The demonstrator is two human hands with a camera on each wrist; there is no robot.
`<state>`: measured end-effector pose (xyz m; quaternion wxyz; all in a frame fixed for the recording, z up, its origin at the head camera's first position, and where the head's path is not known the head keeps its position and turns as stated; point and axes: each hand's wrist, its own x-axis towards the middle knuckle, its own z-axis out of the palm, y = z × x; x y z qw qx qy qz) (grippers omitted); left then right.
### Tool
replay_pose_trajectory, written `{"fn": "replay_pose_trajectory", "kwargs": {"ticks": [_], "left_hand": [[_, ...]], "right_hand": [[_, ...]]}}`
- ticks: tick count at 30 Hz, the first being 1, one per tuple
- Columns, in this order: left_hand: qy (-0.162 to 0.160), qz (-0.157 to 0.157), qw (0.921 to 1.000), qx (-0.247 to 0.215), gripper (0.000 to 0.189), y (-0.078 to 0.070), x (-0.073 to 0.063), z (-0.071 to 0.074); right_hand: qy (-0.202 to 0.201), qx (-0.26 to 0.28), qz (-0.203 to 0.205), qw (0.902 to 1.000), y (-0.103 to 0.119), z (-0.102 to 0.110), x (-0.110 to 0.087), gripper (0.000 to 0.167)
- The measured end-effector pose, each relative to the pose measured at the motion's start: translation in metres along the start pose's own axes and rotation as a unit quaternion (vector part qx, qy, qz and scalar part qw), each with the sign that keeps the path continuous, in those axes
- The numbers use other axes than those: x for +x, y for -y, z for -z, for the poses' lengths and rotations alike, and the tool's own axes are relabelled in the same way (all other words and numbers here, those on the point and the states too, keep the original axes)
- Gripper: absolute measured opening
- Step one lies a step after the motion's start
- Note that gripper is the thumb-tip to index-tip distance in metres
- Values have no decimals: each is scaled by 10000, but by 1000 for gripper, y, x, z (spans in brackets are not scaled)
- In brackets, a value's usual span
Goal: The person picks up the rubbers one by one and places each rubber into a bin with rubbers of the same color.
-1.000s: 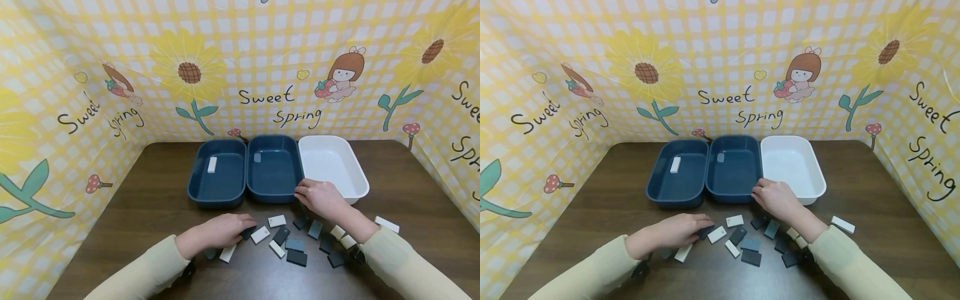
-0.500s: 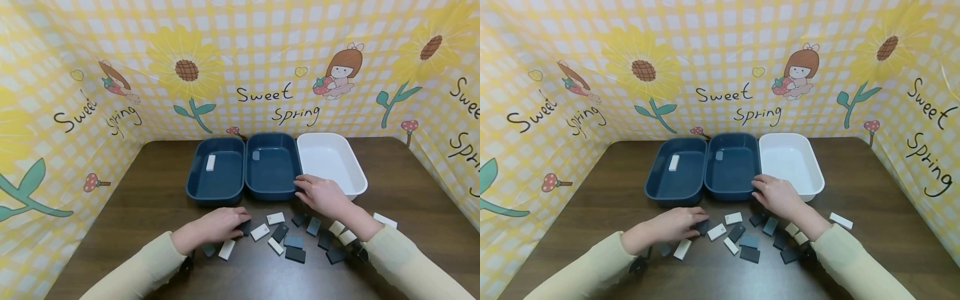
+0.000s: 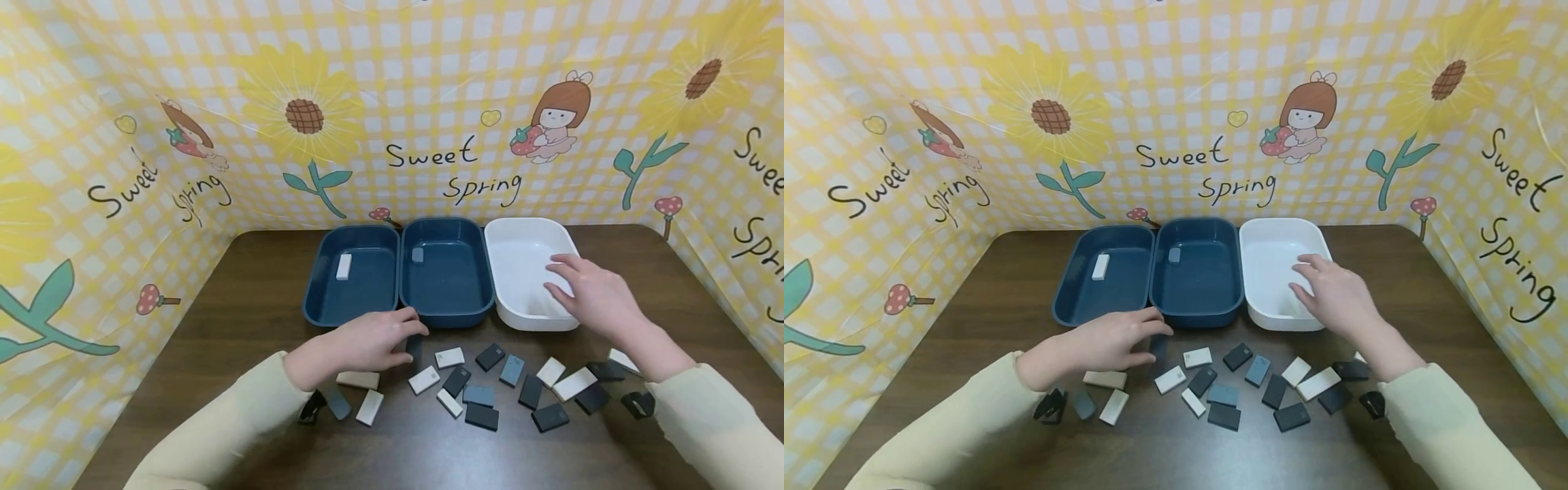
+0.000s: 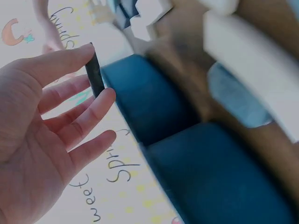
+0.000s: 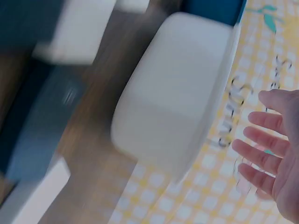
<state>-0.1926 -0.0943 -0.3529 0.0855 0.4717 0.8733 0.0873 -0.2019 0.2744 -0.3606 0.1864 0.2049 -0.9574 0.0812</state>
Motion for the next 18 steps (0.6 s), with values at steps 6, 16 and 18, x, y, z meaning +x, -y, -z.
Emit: {"fn": "replay_pose_trajectory", "kwargs": {"ticks": [6, 16, 18], "left_hand": [[-148, -39, 9999, 76, 41, -1, 16, 14], [-237, -65, 9993, 298, 41, 0, 54, 31], [-244, -95, 9990, 362, 42, -1, 64, 35]], "right_hand": [[328, -218, -1189, 9921, -22, 2, -9, 40], [1499, 94, -2585, 9543, -40, -7, -13, 60], [1623, 229, -2622, 9510, -40, -9, -13, 58]]}}
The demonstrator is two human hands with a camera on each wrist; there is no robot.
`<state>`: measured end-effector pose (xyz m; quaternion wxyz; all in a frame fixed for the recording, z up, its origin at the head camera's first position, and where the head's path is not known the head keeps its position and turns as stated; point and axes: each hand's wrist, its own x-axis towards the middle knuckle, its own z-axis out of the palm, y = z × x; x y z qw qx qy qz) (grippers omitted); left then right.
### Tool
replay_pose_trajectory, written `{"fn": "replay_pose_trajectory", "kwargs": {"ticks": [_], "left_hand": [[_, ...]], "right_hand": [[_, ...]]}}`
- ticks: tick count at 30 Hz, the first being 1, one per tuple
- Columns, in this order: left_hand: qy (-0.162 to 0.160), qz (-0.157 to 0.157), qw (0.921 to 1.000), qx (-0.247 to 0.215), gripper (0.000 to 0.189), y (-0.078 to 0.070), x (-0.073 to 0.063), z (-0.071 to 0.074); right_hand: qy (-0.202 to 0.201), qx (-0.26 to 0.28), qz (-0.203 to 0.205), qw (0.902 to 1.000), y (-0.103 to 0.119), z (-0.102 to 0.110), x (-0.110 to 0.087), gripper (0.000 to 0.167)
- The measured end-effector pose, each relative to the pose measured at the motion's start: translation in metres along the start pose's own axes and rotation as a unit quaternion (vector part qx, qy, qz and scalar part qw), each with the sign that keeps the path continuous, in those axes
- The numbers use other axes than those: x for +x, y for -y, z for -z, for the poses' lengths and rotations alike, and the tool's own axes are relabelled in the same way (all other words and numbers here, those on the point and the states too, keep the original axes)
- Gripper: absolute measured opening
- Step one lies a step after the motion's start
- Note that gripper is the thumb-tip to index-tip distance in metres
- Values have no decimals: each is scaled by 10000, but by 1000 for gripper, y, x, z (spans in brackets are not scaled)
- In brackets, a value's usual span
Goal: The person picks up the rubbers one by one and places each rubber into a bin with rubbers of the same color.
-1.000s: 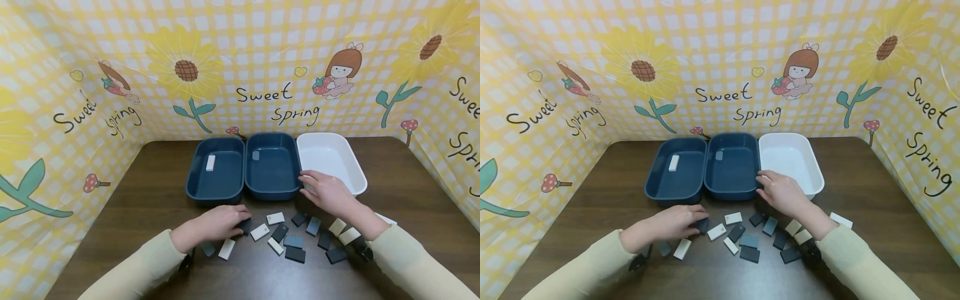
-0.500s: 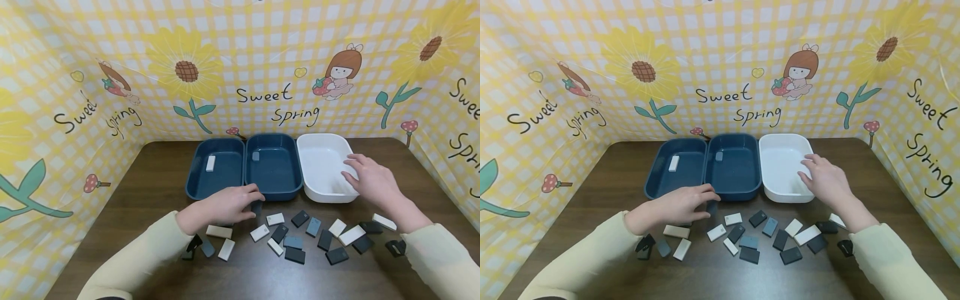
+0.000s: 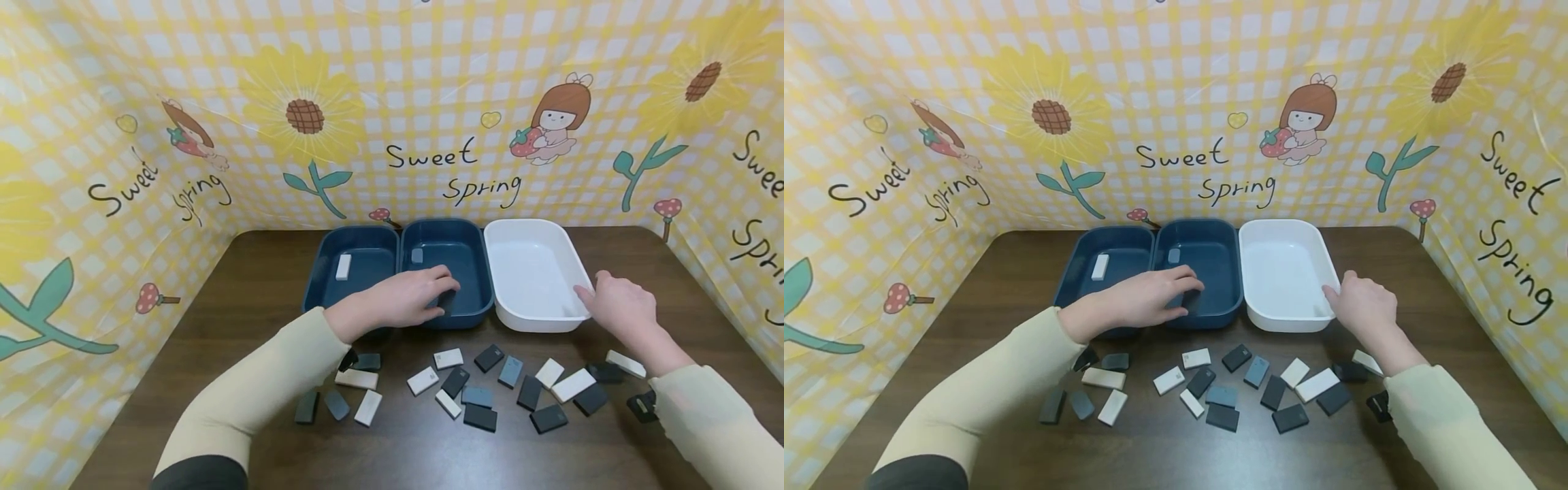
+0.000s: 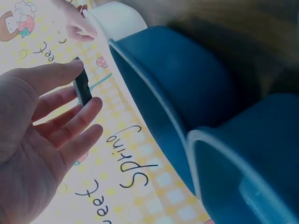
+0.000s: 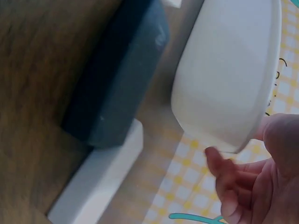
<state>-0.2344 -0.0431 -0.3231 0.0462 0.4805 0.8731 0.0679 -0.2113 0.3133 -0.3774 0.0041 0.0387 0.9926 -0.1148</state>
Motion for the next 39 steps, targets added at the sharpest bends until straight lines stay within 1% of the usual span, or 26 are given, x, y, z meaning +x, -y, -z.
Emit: {"fn": "replay_pose_trajectory", "kwargs": {"ticks": [5, 8, 11, 14, 21, 26, 29, 32, 35, 39], "left_hand": [[81, -53, 9999, 139, 45, 0, 26, 7], [167, -10, 9997, 181, 45, 2, 41, 10], [257, 83, 9994, 213, 46, 5, 58, 11], [328, 208, 9989, 261, 47, 8, 75, 12], [453, 456, 9975, 290, 44, 13, 121, 9], [640, 607, 9957, 284, 40, 9, 150, 3], [832, 712, 9931, 412, 36, 6, 165, -1], [1070, 773, 9888, 692, 32, 3, 177, -7], [1318, 773, 9831, 1008, 29, 2, 185, -15], [1511, 631, 9777, 1317, 25, 3, 191, -25]], "right_hand": [[53, 101, 118, 9999, 2, -5, 4, 43], [14, 63, 210, 9998, 2, -7, 7, 33], [32, 77, 232, 9997, 2, -8, 9, 28], [79, 95, 206, 9997, 1, -9, 10, 27], [104, -7, 134, 9999, -1, -9, 10, 28], [129, 59, 59, 9999, 0, -9, 9, 29], [107, 83, 54, 9999, -1, -9, 8, 28], [90, 110, 53, 9999, 0, -9, 9, 29], [44, 111, 60, 9999, 1, -10, 8, 29], [-70, 70, 93, 9999, 3, -10, 8, 27]]}}
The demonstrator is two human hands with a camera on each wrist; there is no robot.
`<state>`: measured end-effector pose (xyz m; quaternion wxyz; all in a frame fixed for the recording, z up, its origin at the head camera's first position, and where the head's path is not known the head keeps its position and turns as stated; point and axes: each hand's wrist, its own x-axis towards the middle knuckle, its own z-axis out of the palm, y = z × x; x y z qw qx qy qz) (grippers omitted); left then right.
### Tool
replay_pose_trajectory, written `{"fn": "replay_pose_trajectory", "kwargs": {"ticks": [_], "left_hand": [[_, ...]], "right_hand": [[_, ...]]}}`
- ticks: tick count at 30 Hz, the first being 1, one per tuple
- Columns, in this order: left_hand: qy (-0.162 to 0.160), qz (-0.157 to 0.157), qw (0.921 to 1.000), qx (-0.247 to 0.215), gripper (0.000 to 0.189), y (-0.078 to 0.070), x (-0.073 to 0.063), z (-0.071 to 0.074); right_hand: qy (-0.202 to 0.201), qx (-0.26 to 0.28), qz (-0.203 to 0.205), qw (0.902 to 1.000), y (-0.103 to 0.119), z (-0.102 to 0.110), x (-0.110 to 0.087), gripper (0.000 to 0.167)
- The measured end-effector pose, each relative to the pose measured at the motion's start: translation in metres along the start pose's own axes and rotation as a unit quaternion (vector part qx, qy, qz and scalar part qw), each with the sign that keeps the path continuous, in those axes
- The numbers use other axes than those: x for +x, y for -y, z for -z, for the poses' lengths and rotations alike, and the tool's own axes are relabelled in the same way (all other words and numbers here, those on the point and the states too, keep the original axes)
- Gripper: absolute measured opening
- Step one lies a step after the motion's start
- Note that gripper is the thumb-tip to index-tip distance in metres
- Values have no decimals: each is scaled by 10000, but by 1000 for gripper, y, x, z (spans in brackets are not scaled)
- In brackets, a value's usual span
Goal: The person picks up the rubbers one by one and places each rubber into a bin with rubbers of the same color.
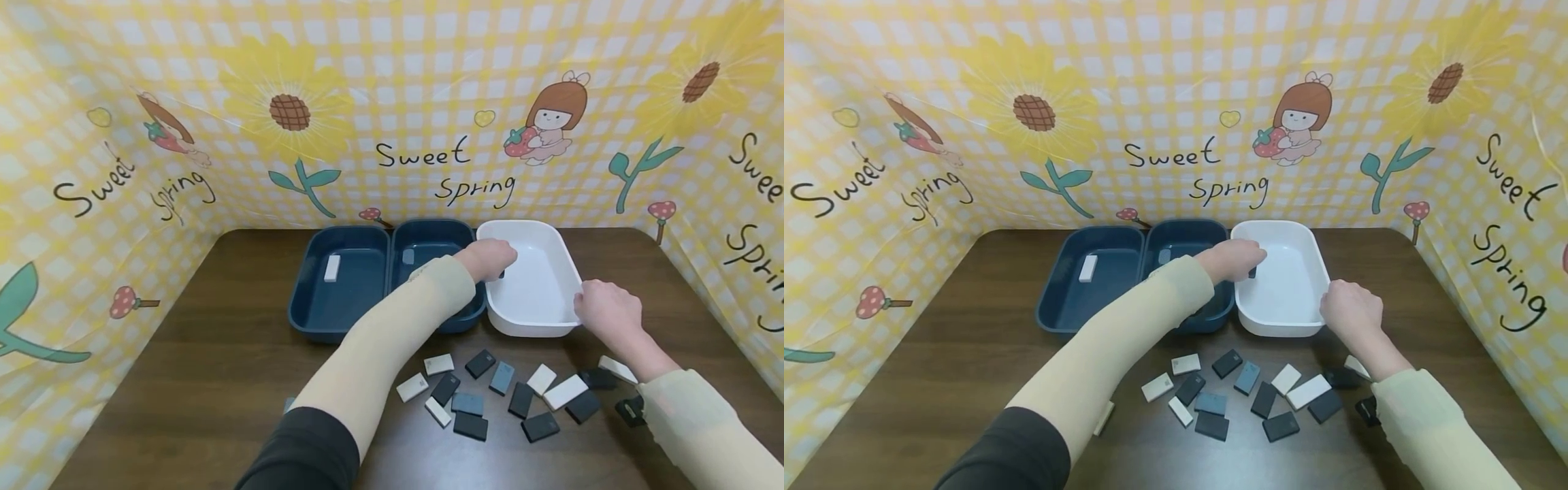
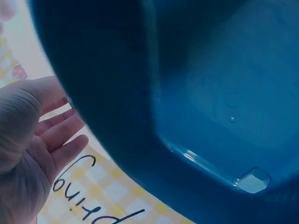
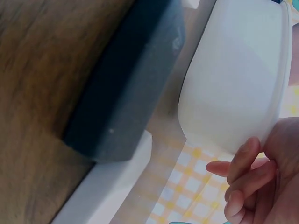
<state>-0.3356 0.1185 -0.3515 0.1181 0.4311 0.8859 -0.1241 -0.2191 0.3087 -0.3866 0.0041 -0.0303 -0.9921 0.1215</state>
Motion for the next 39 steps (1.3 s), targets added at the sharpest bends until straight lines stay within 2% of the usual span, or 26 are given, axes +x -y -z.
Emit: {"fn": "replay_pose_trajectory", "kwargs": {"ticks": [3, 10, 17, 23, 29, 39], "left_hand": [[47, 42, 10000, 54, 23, 0, 4, -3], [197, 589, 9980, 70, 25, -1, 8, -5], [488, 730, 9949, 503, 29, -3, 17, -9], [515, 937, 9929, 513, 32, -5, 31, -13], [571, 1050, 9901, 733, 33, -7, 36, -15], [660, 1486, 9824, 921, 33, -6, 54, -21]], "right_hand": [[-96, 23, 46, 9999, 1, 0, -1, 26], [-137, 86, 34, 9999, 0, -1, -3, 27], [-173, 44, 27, 9998, 1, -3, -2, 27], [-136, 44, -64, 9999, 0, -3, -2, 27], [-272, 102, 31, 9996, -2, -4, -4, 27], [-282, 96, 31, 9996, -3, -6, -1, 25]]}}
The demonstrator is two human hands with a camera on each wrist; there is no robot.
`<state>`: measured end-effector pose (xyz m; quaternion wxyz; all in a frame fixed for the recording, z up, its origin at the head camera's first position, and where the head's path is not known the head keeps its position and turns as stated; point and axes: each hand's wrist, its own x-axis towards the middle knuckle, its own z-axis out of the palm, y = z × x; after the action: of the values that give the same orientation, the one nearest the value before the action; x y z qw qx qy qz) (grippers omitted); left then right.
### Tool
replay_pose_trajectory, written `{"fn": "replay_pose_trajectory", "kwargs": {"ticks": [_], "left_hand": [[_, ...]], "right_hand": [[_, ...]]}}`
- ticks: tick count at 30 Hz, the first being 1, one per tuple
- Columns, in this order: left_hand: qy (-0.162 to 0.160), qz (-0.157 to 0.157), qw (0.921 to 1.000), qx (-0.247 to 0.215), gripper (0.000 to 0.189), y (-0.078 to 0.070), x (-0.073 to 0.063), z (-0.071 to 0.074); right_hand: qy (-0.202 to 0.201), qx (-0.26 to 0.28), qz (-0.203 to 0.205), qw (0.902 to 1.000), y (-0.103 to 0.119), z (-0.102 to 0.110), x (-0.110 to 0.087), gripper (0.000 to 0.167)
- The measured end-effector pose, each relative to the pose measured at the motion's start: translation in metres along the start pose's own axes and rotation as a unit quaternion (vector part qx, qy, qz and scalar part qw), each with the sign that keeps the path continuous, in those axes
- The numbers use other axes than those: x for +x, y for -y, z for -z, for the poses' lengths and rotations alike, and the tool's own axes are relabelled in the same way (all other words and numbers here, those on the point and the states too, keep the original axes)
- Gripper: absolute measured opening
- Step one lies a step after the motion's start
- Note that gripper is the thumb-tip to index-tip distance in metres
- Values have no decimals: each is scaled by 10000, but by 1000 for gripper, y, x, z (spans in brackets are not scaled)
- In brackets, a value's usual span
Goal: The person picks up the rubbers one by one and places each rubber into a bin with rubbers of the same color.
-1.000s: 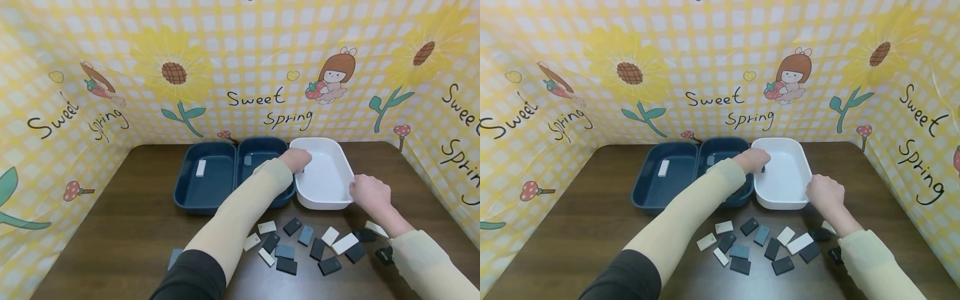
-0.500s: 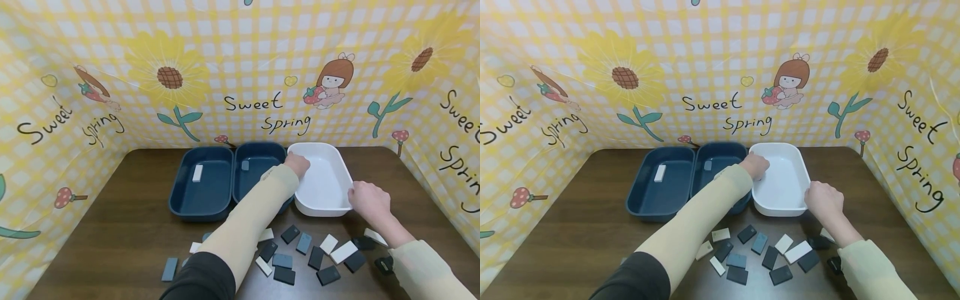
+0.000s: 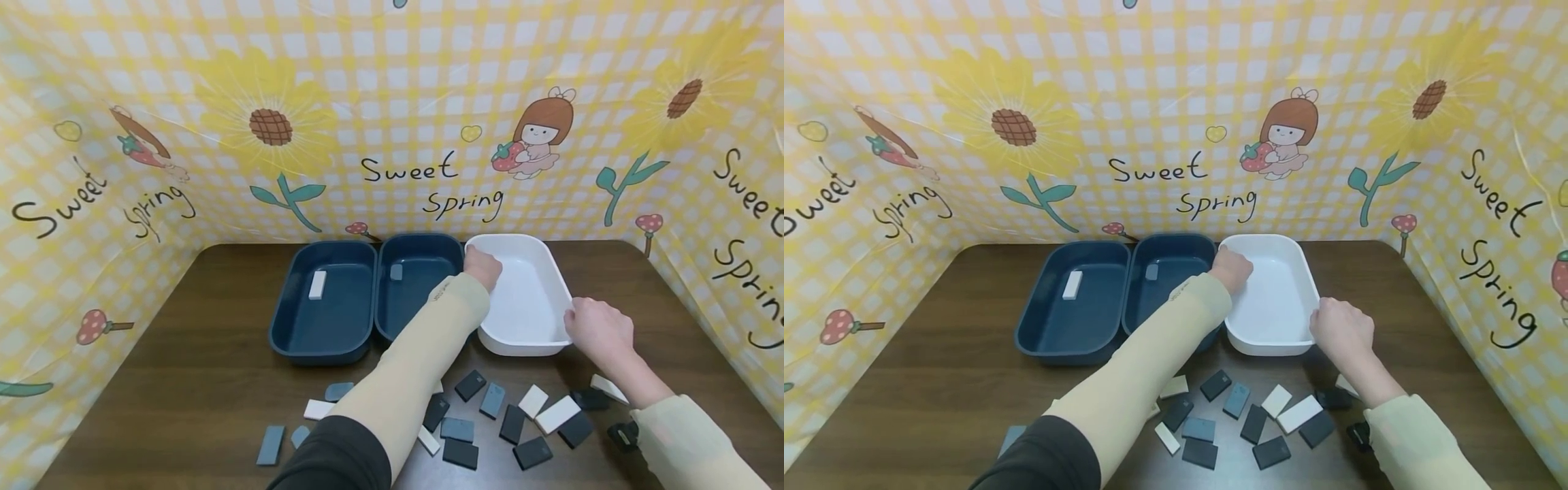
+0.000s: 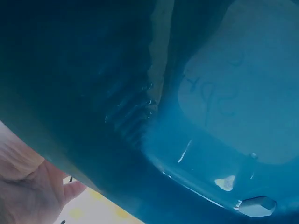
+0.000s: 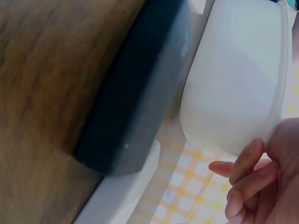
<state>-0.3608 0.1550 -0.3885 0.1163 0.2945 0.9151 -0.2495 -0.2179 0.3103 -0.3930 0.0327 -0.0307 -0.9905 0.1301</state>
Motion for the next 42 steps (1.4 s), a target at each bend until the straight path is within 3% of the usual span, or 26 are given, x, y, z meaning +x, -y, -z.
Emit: {"fn": "replay_pose_trajectory", "kwargs": {"ticks": [12, 19, 29, 36, 42], "left_hand": [[85, 135, 9999, -34, 37, 0, 0, 1], [-175, 46, 9994, -281, 33, 9, -18, 3], [-812, -210, 9939, -718, 26, 24, -43, 20], [-964, -212, 9914, -859, 22, 45, -58, 32], [-1150, -407, 9891, -827, 26, 64, -69, 29]], "right_hand": [[27, 8, -77, 10000, -1, -1, 0, 24], [91, 34, -92, 9999, 5, 0, 0, 25], [143, 5, -103, 9998, 4, 1, -2, 27], [169, -13, -88, 9998, 3, 0, -3, 27], [193, 3, -43, 9998, 5, 4, -3, 27]]}}
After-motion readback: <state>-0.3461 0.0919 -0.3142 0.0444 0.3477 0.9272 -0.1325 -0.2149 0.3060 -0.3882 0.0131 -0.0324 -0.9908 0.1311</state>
